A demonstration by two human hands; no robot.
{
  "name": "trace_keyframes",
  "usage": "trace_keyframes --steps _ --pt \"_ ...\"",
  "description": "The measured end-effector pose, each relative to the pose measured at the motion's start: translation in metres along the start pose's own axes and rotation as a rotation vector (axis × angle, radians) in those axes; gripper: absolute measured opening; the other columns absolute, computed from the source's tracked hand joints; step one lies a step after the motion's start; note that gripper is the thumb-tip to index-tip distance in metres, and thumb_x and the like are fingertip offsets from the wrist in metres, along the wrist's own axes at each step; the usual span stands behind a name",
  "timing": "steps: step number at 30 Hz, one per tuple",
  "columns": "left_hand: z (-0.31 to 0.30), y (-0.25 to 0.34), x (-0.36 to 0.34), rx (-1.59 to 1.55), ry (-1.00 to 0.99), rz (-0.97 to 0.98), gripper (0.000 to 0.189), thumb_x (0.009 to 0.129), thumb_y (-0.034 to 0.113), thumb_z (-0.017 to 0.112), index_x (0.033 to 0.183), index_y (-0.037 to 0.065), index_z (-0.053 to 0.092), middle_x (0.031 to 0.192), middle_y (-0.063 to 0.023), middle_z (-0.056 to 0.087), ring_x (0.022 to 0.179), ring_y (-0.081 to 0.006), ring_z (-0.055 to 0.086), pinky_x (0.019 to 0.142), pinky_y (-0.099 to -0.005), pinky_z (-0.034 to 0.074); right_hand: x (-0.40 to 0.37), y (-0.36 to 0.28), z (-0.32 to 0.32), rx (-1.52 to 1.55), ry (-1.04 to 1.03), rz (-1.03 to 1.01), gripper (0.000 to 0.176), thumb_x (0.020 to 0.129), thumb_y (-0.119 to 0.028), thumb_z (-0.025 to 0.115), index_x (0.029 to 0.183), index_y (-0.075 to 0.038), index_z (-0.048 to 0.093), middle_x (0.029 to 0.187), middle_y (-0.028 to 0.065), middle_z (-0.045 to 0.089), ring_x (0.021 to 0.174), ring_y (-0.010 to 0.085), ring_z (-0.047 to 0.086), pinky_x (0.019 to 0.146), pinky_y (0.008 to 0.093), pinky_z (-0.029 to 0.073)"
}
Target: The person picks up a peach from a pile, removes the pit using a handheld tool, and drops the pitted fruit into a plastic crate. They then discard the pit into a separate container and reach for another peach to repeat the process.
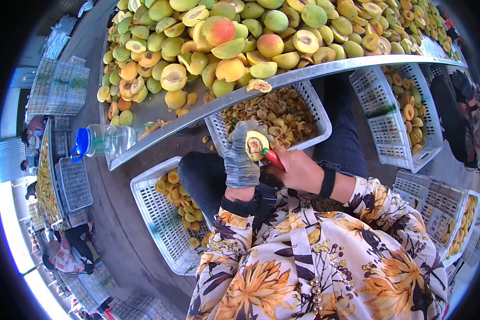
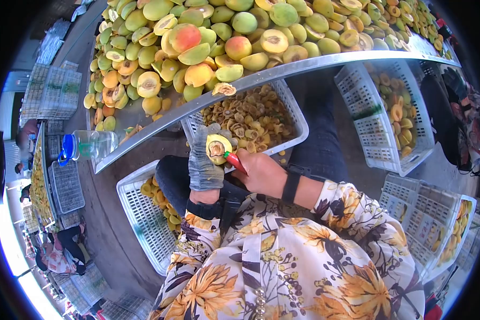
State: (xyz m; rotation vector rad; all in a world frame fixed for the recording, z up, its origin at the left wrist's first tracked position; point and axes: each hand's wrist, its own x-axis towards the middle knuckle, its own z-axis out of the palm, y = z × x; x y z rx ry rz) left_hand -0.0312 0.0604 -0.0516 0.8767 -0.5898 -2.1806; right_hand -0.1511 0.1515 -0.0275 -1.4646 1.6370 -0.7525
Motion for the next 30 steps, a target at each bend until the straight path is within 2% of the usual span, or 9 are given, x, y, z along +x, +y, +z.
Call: trace_keyframes --steps 4,6,10,12,22,25,27,29,30 --pt "0.003 -0.006 0.004 0.140 0.128 0.181 0.038 0.085 0.034 0.056 0.104 0.001 0.053 0.090 -0.0100 0.059 0.078 -0.0216 0.060 0.071 -0.0317 0.050 -0.002 0.000 0.016 0.078 0.098 0.001 0.030 0.074 -0.014 0.065 0.091 0.001 0.045 0.063 0.0221 0.053 0.062 0.0381 0.056 0.053 0.0389 0.042" --pt "0.007 -0.006 0.004 0.162 0.168 0.279 0.036 0.085 0.032 0.058 0.102 0.001 0.056 0.090 -0.0063 0.059 0.077 -0.0136 0.057 0.068 -0.0261 0.050 -0.004 -0.005 0.018 0.133 0.136 0.122 0.030 0.075 -0.015 0.065 0.091 0.001 0.045 0.062 0.0211 0.052 0.060 0.0376 0.056 0.053 0.0387 0.042" --pt "0.006 -0.013 0.009 0.211 0.159 0.339 0.036 0.084 0.030 0.060 0.103 0.001 0.056 0.093 -0.0064 0.058 0.080 -0.0132 0.057 0.069 -0.0262 0.049 -0.003 -0.006 0.015 0.170 0.140 0.126 0.026 0.077 -0.014 0.063 0.084 0.002 0.043 0.060 0.0230 0.052 0.059 0.0405 0.054 0.052 0.0413 0.041" --pt "0.012 -0.015 0.010 0.337 0.146 0.471 0.045 0.084 0.042 0.056 0.104 0.002 0.053 0.091 -0.0063 0.057 0.082 -0.0175 0.057 0.073 -0.0285 0.049 -0.004 -0.006 0.016 0.157 0.163 0.172 0.029 0.076 -0.015 0.064 0.091 0.000 0.045 0.061 0.0203 0.052 0.058 0.0367 0.055 0.052 0.0385 0.042" --pt "0.014 -0.016 0.012 0.508 0.081 0.520 0.046 0.084 0.043 0.055 0.105 0.002 0.053 0.098 -0.0063 0.055 0.084 -0.0156 0.056 0.070 -0.0260 0.048 -0.004 -0.015 0.013 0.229 0.179 0.245 0.027 0.074 -0.009 0.061 0.095 0.000 0.046 0.064 0.0210 0.053 0.060 0.0361 0.056 0.055 0.0385 0.043" --pt "0.010 -0.018 0.013 0.555 0.043 0.566 0.042 0.084 0.041 0.055 0.102 0.003 0.055 0.094 -0.0056 0.056 0.080 -0.0154 0.057 0.067 -0.0255 0.049 -0.004 -0.013 0.022 0.300 0.214 0.250 0.027 0.074 -0.007 0.060 0.095 0.001 0.045 0.065 0.0207 0.053 0.061 0.0345 0.056 0.057 0.0376 0.043" --pt "0.003 -0.017 0.016 0.528 0.057 0.496 0.038 0.085 0.038 0.056 0.098 0.003 0.056 0.089 -0.0051 0.058 0.074 -0.0152 0.059 0.062 -0.0255 0.050 -0.004 -0.011 0.030 0.355 0.231 0.164 0.027 0.073 -0.006 0.058 0.096 0.002 0.045 0.065 0.0202 0.053 0.062 0.0330 0.057 0.058 0.0365 0.044" --pt "-0.001 -0.017 0.022 0.490 0.137 0.569 0.033 0.085 0.035 0.056 0.093 0.003 0.057 0.082 -0.0063 0.060 0.067 -0.0158 0.059 0.059 -0.0267 0.051 -0.006 -0.009 0.037 0.360 0.263 0.128 0.027 0.072 -0.005 0.057 0.096 0.001 0.045 0.062 0.0194 0.052 0.060 0.0332 0.056 0.057 0.0367 0.044" --pt "0.001 -0.007 0.019 0.409 0.134 0.407 0.032 0.085 0.033 0.057 0.092 0.002 0.056 0.080 -0.0078 0.060 0.065 -0.0170 0.060 0.057 -0.0277 0.051 -0.006 -0.012 0.034 0.339 0.189 0.146 0.028 0.072 -0.005 0.057 0.096 0.001 0.045 0.062 0.0195 0.052 0.059 0.0337 0.056 0.057 0.0372 0.044"
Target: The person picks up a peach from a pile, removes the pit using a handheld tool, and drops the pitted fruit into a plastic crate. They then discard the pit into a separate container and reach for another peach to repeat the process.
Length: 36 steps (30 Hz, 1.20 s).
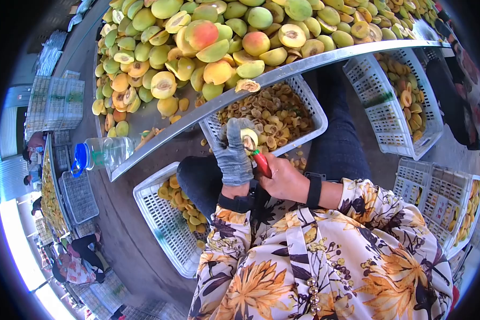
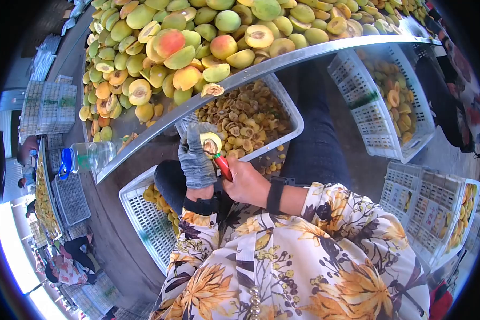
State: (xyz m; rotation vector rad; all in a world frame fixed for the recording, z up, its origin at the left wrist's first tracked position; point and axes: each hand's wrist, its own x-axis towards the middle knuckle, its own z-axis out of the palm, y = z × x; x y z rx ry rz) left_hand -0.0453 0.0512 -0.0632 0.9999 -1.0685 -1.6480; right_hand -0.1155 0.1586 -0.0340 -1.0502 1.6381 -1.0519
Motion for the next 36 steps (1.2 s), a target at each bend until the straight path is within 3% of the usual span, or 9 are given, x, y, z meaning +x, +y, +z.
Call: trace_keyframes --steps 5,6,13,17,18,21,23,27,36 --pt "-0.017 0.022 0.010 -0.176 -0.271 -0.461 0.024 0.083 0.024 0.059 0.090 0.001 0.056 0.074 -0.0107 0.060 0.059 -0.0225 0.059 0.054 -0.0322 0.052 0.003 -0.002 -0.003 -0.068 -0.141 0.017 0.025 0.071 -0.004 0.057 0.093 0.001 0.046 0.062 0.0199 0.053 0.058 0.0351 0.056 0.055 0.0383 0.044" --pt "-0.014 0.022 0.009 -0.215 -0.189 -0.488 0.021 0.083 0.022 0.060 0.087 0.001 0.058 0.073 -0.0106 0.060 0.059 -0.0231 0.059 0.052 -0.0335 0.053 0.002 0.001 -0.002 -0.116 -0.141 -0.021 0.024 0.071 -0.004 0.057 0.092 0.001 0.046 0.062 0.0203 0.053 0.059 0.0354 0.056 0.055 0.0382 0.043" --pt "-0.004 0.022 0.001 -0.221 0.041 -0.299 0.016 0.080 0.016 0.064 0.084 0.001 0.059 0.067 -0.0098 0.060 0.049 -0.0191 0.058 0.041 -0.0297 0.050 0.009 0.000 -0.006 -0.119 -0.186 -0.002 0.020 0.069 -0.003 0.056 0.084 0.004 0.046 0.065 0.0242 0.054 0.066 0.0402 0.056 0.058 0.0394 0.044" --pt "-0.019 0.023 0.005 -0.317 -0.179 -0.414 0.030 0.079 0.027 0.064 0.092 0.001 0.058 0.081 -0.0121 0.062 0.067 -0.0211 0.062 0.057 -0.0311 0.054 0.017 0.004 -0.018 -0.128 -0.173 -0.091 0.016 0.071 -0.005 0.057 0.082 0.002 0.048 0.061 0.0199 0.054 0.059 0.0348 0.057 0.053 0.0377 0.043" --pt "-0.018 0.027 0.005 -0.311 -0.244 -0.397 0.038 0.085 0.032 0.052 0.106 0.001 0.052 0.089 -0.0153 0.061 0.074 -0.0281 0.062 0.067 -0.0365 0.053 0.021 -0.001 -0.024 -0.163 -0.194 -0.120 0.017 0.071 -0.006 0.057 0.083 0.002 0.048 0.062 0.0200 0.054 0.059 0.0347 0.057 0.053 0.0377 0.043" --pt "-0.022 0.027 0.005 -0.396 -0.261 -0.459 0.035 0.085 0.031 0.053 0.106 0.002 0.052 0.089 -0.0154 0.061 0.076 -0.0291 0.062 0.069 -0.0380 0.053 0.024 -0.005 -0.028 -0.202 -0.228 -0.160 0.021 0.072 -0.007 0.057 0.088 0.002 0.047 0.063 0.0209 0.054 0.060 0.0360 0.057 0.053 0.0387 0.044" --pt "-0.025 0.015 0.006 -0.437 -0.214 -0.488 0.033 0.085 0.029 0.053 0.105 0.003 0.053 0.088 -0.0136 0.060 0.075 -0.0293 0.061 0.071 -0.0394 0.052 0.021 -0.004 -0.022 -0.367 -0.135 -0.189 0.023 0.072 -0.006 0.058 0.089 0.002 0.046 0.062 0.0219 0.054 0.061 0.0377 0.057 0.053 0.0396 0.044" --pt "-0.010 0.011 -0.002 -0.469 0.057 -0.425 0.031 0.085 0.029 0.055 0.102 0.004 0.053 0.086 -0.0094 0.059 0.073 -0.0269 0.060 0.066 -0.0368 0.051 0.015 -0.003 -0.013 -0.267 -0.022 -0.211 0.022 0.072 -0.006 0.058 0.088 0.002 0.045 0.061 0.0230 0.053 0.062 0.0394 0.057 0.053 0.0405 0.043" --pt "0.016 0.024 -0.016 -0.180 -0.037 -0.013 0.037 0.086 0.035 0.055 0.100 0.001 0.056 0.091 -0.0074 0.059 0.079 -0.0176 0.059 0.067 -0.0279 0.050 0.006 -0.009 -0.008 -0.104 0.026 -0.100 0.026 0.071 -0.004 0.057 0.093 0.002 0.045 0.061 0.0223 0.052 0.060 0.0400 0.055 0.054 0.0392 0.043"
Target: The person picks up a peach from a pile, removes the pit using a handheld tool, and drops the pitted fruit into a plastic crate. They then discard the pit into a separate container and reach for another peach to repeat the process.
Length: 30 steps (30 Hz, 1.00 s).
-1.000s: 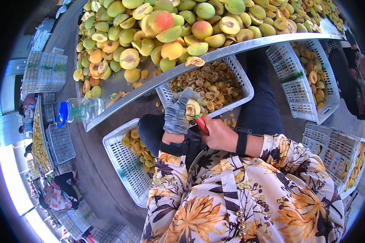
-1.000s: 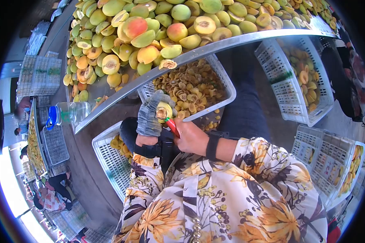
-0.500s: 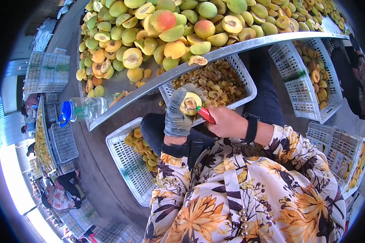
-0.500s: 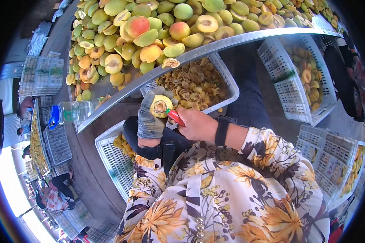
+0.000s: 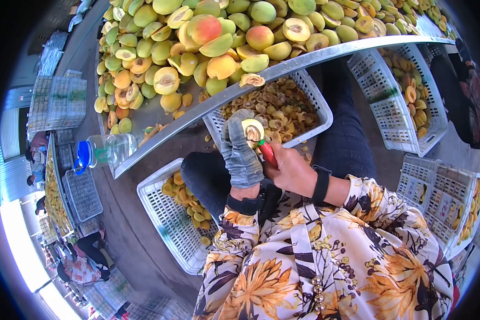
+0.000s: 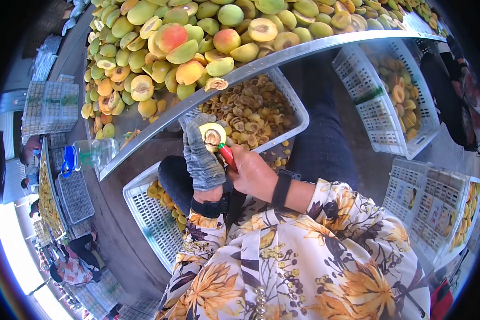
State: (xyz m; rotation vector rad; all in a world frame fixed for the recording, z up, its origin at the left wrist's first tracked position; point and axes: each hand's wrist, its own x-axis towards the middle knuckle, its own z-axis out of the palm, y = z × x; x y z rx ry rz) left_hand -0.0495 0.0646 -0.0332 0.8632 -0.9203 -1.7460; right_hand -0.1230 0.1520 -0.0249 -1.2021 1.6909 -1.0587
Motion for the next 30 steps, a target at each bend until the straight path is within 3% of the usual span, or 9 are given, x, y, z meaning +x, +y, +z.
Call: trace_keyframes --steps 7,10,13,14,21,24,26,29,30 --pt "-0.016 0.005 0.011 0.075 -0.018 -0.098 0.031 0.086 0.030 0.057 0.091 -0.001 0.059 0.078 -0.0076 0.060 0.068 -0.0162 0.059 0.062 -0.0252 0.050 -0.005 0.008 0.005 0.014 -0.107 0.053 0.025 0.071 -0.003 0.057 0.092 0.003 0.045 0.062 0.0229 0.053 0.061 0.0410 0.055 0.055 0.0398 0.043" --pt "-0.029 0.016 0.018 -0.035 -0.262 -0.463 0.022 0.083 0.020 0.060 0.087 -0.001 0.059 0.074 -0.0097 0.060 0.066 -0.0166 0.059 0.061 -0.0260 0.050 -0.003 0.010 0.004 -0.027 -0.175 0.007 0.022 0.072 -0.003 0.055 0.090 0.004 0.045 0.062 0.0235 0.053 0.061 0.0411 0.055 0.055 0.0401 0.043" --pt "-0.044 0.008 0.022 0.142 -0.373 -0.339 0.028 0.082 0.024 0.059 0.088 -0.003 0.057 0.076 -0.0135 0.061 0.063 -0.0222 0.060 0.059 -0.0306 0.051 -0.003 0.008 0.004 -0.032 -0.237 -0.001 0.020 0.072 -0.004 0.054 0.087 0.006 0.046 0.062 0.0241 0.053 0.061 0.0407 0.056 0.055 0.0404 0.043" --pt "-0.048 0.006 0.026 0.008 -0.346 -0.498 0.028 0.082 0.024 0.058 0.085 -0.003 0.058 0.075 -0.0138 0.061 0.062 -0.0218 0.060 0.058 -0.0301 0.050 -0.002 0.007 0.003 -0.022 -0.269 0.023 0.019 0.072 -0.005 0.054 0.085 0.006 0.046 0.062 0.0246 0.053 0.061 0.0405 0.056 0.055 0.0405 0.043" --pt "-0.048 0.006 0.023 -0.011 -0.385 -0.419 0.025 0.079 0.021 0.064 0.090 -0.002 0.060 0.074 -0.0106 0.062 0.066 -0.0197 0.061 0.059 -0.0297 0.052 -0.003 -0.003 -0.004 -0.018 -0.312 0.091 0.018 0.072 -0.006 0.054 0.084 0.005 0.046 0.063 0.0248 0.053 0.061 0.0395 0.055 0.056 0.0397 0.044" --pt "-0.036 0.009 0.018 -0.098 -0.324 -0.361 0.024 0.081 0.022 0.062 0.088 -0.001 0.061 0.073 -0.0111 0.062 0.058 -0.0197 0.060 0.052 -0.0289 0.052 -0.001 -0.003 -0.008 -0.104 -0.270 0.011 0.017 0.073 -0.006 0.054 0.083 0.004 0.046 0.061 0.0216 0.052 0.057 0.0336 0.057 0.052 0.0374 0.043" --pt "-0.038 0.004 0.017 -0.107 -0.278 -0.367 0.029 0.082 0.026 0.060 0.090 -0.001 0.058 0.076 -0.0135 0.061 0.060 -0.0232 0.060 0.054 -0.0322 0.052 0.009 -0.008 -0.022 0.002 -0.480 0.281 0.018 0.074 -0.008 0.055 0.086 0.003 0.046 0.059 0.0155 0.053 0.053 0.0238 0.057 0.048 0.0331 0.044" --pt "-0.028 0.021 0.012 -0.085 -0.232 -0.417 0.037 0.083 0.033 0.056 0.099 0.000 0.054 0.080 -0.0149 0.061 0.065 -0.0277 0.061 0.060 -0.0360 0.053 0.015 -0.010 -0.032 0.111 -0.563 0.294 0.018 0.076 -0.009 0.055 0.089 0.001 0.047 0.059 0.0090 0.053 0.048 0.0166 0.055 0.043 0.0292 0.044" --pt "-0.024 0.025 0.010 -0.134 -0.172 -0.430 0.038 0.083 0.034 0.055 0.100 0.001 0.053 0.080 -0.0143 0.061 0.067 -0.0276 0.061 0.062 -0.0356 0.053 0.018 -0.024 -0.038 0.174 -0.631 0.408 0.018 0.076 -0.009 0.056 0.090 -0.001 0.047 0.061 0.0060 0.053 0.045 0.0145 0.053 0.040 0.0273 0.043"
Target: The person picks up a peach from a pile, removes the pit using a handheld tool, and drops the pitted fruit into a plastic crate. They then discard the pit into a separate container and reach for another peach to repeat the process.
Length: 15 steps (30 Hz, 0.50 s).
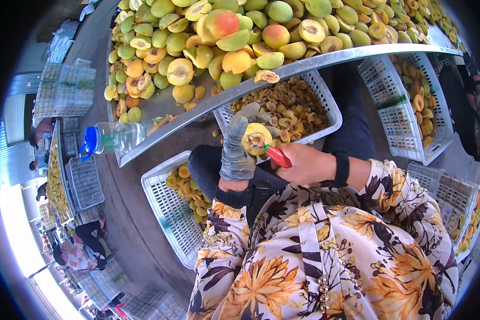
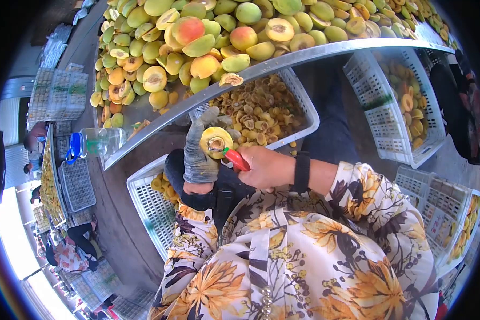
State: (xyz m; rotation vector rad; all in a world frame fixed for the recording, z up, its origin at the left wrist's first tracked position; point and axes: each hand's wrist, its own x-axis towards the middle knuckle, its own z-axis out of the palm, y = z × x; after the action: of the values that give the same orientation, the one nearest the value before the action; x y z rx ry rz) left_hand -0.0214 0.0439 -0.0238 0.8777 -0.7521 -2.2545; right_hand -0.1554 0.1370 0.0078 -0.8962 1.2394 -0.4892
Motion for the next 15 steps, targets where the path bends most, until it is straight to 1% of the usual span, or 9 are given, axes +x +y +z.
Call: trace_keyframes --steps 4,5,6,7,9,10,12,13,15 --pt "-0.011 -0.005 0.000 -0.040 -0.009 -0.049 0.038 0.085 0.035 0.052 0.099 0.000 0.054 0.080 -0.0134 0.061 0.070 -0.0264 0.062 0.065 -0.0355 0.053 0.004 0.012 0.012 0.148 -0.071 -0.038 0.018 0.077 -0.006 0.050 0.092 0.002 0.044 0.056 0.0063 0.050 0.039 0.0139 0.050 0.036 0.0278 0.040" --pt "-0.016 -0.009 0.000 -0.019 -0.041 -0.068 0.036 0.085 0.033 0.053 0.098 -0.001 0.055 0.079 -0.0133 0.061 0.069 -0.0260 0.062 0.065 -0.0357 0.053 0.004 0.017 0.017 0.084 -0.005 -0.065 0.019 0.077 -0.006 0.050 0.093 0.002 0.044 0.056 0.0066 0.051 0.039 0.0142 0.050 0.036 0.0279 0.040" --pt "-0.014 -0.011 0.001 -0.109 0.023 -0.114 0.023 0.081 0.022 0.060 0.089 0.001 0.058 0.078 -0.0112 0.062 0.063 -0.0239 0.062 0.056 -0.0348 0.055 0.006 0.023 0.021 0.021 0.062 -0.091 0.019 0.077 -0.006 0.050 0.093 0.002 0.044 0.055 0.0069 0.051 0.039 0.0145 0.050 0.036 0.0280 0.040" --pt "-0.014 -0.013 0.001 -0.110 0.025 -0.116 0.023 0.081 0.022 0.060 0.089 0.001 0.058 0.078 -0.0112 0.062 0.063 -0.0239 0.062 0.056 -0.0348 0.055 0.008 0.030 0.025 0.023 0.061 -0.088 0.019 0.077 -0.006 0.050 0.093 0.002 0.044 0.055 0.0069 0.051 0.039 0.0145 0.050 0.036 0.0280 0.040" --pt "-0.012 -0.016 0.003 -0.171 0.097 -0.111 0.019 0.081 0.019 0.061 0.084 0.001 0.059 0.072 -0.0102 0.061 0.061 -0.0222 0.062 0.053 -0.0341 0.055 0.013 0.040 0.027 -0.128 0.167 -0.241 0.020 0.076 -0.005 0.050 0.093 0.003 0.043 0.055 0.0080 0.051 0.039 0.0155 0.051 0.036 0.0285 0.040" --pt "-0.006 -0.014 0.001 -0.161 0.053 -0.081 0.019 0.079 0.017 0.063 0.085 0.000 0.059 0.073 -0.0108 0.062 0.061 -0.0209 0.062 0.052 -0.0331 0.054 0.007 0.029 0.025 -0.127 0.170 -0.239 0.020 0.076 -0.005 0.050 0.093 0.003 0.043 0.055 0.0080 0.051 0.039 0.0155 0.051 0.036 0.0285 0.040" --pt "-0.002 -0.015 -0.002 -0.044 0.070 0.016 0.019 0.079 0.016 0.064 0.085 0.000 0.059 0.073 -0.0112 0.062 0.061 -0.0206 0.062 0.052 -0.0326 0.054 -0.008 0.005 0.019 -0.003 0.047 -0.016 0.019 0.076 -0.006 0.050 0.091 0.003 0.043 0.055 0.0085 0.051 0.039 0.0164 0.051 0.036 0.0290 0.040" --pt "0.000 -0.014 -0.003 0.075 0.085 0.114 0.018 0.078 0.015 0.065 0.085 -0.001 0.059 0.073 -0.0117 0.062 0.061 -0.0203 0.062 0.052 -0.0320 0.053 -0.006 0.010 0.018 -0.007 0.048 -0.014 0.019 0.076 -0.006 0.050 0.091 0.003 0.043 0.055 0.0085 0.051 0.039 0.0164 0.051 0.036 0.0290 0.040" --pt "0.002 -0.009 -0.002 0.139 0.037 0.104 0.023 0.080 0.020 0.062 0.082 -0.002 0.059 0.071 -0.0129 0.061 0.059 -0.0223 0.060 0.052 -0.0326 0.052 0.000 0.018 0.017 -0.035 0.028 -0.075 0.018 0.076 -0.005 0.051 0.092 -0.002 0.043 0.054 0.0058 0.050 0.037 0.0140 0.050 0.037 0.0272 0.040"
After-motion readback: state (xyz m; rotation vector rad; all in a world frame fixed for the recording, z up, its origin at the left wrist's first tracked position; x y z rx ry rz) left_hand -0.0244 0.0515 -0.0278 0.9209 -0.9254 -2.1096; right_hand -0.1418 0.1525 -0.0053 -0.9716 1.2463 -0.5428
